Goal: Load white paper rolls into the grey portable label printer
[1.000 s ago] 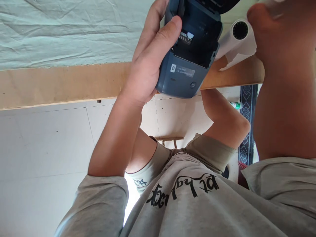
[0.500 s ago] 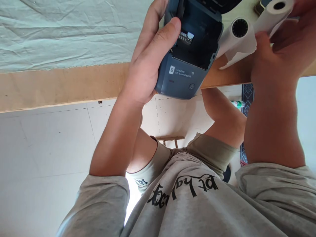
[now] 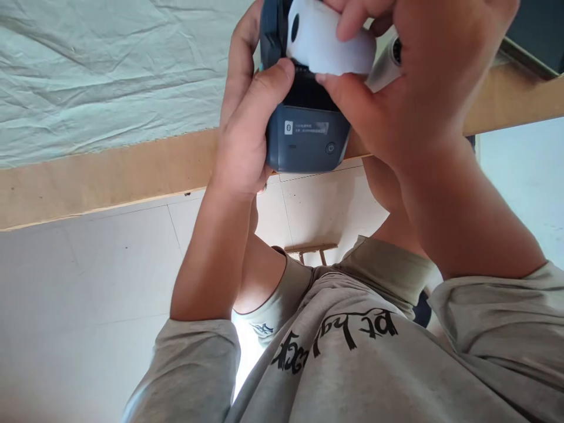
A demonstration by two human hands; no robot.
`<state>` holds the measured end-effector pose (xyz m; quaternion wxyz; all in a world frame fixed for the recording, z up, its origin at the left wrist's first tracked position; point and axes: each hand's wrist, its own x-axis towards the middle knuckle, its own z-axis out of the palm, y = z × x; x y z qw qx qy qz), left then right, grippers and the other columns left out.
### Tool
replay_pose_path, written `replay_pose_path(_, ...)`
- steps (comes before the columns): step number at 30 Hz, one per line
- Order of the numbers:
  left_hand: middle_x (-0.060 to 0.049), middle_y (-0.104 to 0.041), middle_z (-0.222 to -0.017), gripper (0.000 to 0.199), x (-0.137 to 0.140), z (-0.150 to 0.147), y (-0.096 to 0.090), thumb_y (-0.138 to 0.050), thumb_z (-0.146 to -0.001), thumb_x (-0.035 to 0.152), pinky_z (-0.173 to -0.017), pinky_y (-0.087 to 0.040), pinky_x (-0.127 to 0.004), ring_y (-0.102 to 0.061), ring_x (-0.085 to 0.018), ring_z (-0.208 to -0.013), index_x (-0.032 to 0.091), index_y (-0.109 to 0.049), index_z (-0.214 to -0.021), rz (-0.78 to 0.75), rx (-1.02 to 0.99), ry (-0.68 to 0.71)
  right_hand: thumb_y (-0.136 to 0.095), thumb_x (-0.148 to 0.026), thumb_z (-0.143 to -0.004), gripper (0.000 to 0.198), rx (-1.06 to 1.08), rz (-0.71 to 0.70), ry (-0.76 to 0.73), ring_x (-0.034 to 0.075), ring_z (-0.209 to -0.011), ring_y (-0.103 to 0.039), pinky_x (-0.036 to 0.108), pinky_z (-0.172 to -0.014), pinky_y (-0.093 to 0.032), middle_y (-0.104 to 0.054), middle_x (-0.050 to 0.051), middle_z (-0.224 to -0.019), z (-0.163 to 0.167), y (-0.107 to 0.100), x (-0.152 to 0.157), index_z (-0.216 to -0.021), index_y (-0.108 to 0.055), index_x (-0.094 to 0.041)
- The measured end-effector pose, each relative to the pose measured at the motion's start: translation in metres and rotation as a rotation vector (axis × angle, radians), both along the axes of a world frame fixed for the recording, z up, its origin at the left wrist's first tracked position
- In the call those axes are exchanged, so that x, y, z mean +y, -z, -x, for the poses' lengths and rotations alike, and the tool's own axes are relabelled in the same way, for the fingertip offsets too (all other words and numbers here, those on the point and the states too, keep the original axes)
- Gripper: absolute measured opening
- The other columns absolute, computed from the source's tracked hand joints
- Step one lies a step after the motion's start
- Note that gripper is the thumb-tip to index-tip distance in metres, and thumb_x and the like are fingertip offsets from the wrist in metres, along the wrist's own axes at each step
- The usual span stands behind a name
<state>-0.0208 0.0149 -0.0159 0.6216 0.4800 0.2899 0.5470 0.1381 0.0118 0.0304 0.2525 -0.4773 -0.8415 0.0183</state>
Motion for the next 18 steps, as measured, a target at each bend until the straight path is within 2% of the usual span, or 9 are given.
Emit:
replay_pose_path(1,0.005,-0.051,-0.108,0.043,0.0,-0.001,-0.001,-0.039,-0.07,0.056,-0.098,-0.036,-0.038,-0.03,-0.02,-0.124,0.04,-0.038,-0.111,0.013,-0.012,-0.006,-0.026,-0.041,-0.078,0.033,-0.046,-0.028,-0.002,-0.006,-0.096,-0.045,0.01,-0.087,-0.032,-0.046,-0.011,-0.098,0.0,0.0,0.001,-0.098,-0.045,-0.023)
replay_pose_path(5,0.006,-0.051,-0.11,0.06,-0.005,-0.004,-0.003,-0.03,-0.068,0.066,-0.103,-0.032,-0.037,-0.021,-0.017,-0.13,0.041,-0.026,-0.122,0.049,-0.063,0.0,-0.026,-0.039,-0.078,0.029,-0.111,0.088,-0.016,-0.005,-0.101,-0.046,0.012,-0.088,-0.034,-0.046,-0.012,-0.096,0.002,-0.004,0.003,-0.093,-0.046,-0.024)
replay_pose_path(10,0.007,-0.051,-0.111,0.063,-0.008,0.0,-0.006,-0.037,-0.067,0.065,-0.107,-0.029,-0.035,-0.016,-0.016,-0.132,0.037,-0.027,-0.122,0.055,-0.08,0.01,-0.021,-0.04,-0.08,0.032,-0.093,-0.062,0.054,-0.004,-0.094,-0.045,0.017,-0.086,-0.034,-0.049,-0.013,-0.091,0.003,-0.001,-0.015,-0.087,-0.05,-0.028)
replay_pose_path(14,0.004,-0.052,-0.106,0.051,-0.008,0.003,-0.009,-0.06,-0.062,0.043,-0.095,-0.039,-0.036,-0.031,-0.022,-0.122,0.03,-0.041,-0.108,0.019,-0.005,0.066,-0.036,-0.044,-0.075,0.026,-0.121,-0.05,-0.037,-0.003,-0.092,-0.045,0.018,-0.087,-0.037,-0.05,-0.013,-0.093,0.001,0.007,-0.03,-0.089,-0.053,-0.028)
replay_pose_path(16,0.005,-0.052,-0.104,0.048,-0.008,0.002,-0.011,-0.064,-0.059,0.027,-0.087,-0.043,-0.036,-0.04,-0.021,-0.112,0.03,-0.043,-0.102,0.03,0.021,0.066,-0.037,-0.045,-0.075,0.03,-0.067,-0.024,-0.099,-0.004,-0.095,-0.045,0.017,-0.091,-0.037,-0.05,-0.013,-0.096,-0.002,0.005,-0.032,-0.089,-0.054,-0.026)
replay_pose_path(18,0.006,-0.051,-0.105,0.052,-0.009,0.002,-0.012,-0.063,-0.056,0.018,-0.086,-0.045,-0.036,-0.044,-0.02,-0.107,0.031,-0.042,-0.102,0.057,0.025,0.056,-0.032,-0.045,-0.076,0.034,0.025,0.024,-0.071,-0.006,-0.099,-0.044,0.014,-0.094,-0.035,-0.049,-0.012,-0.098,-0.007,-0.002,-0.028,-0.093,-0.052,-0.023)
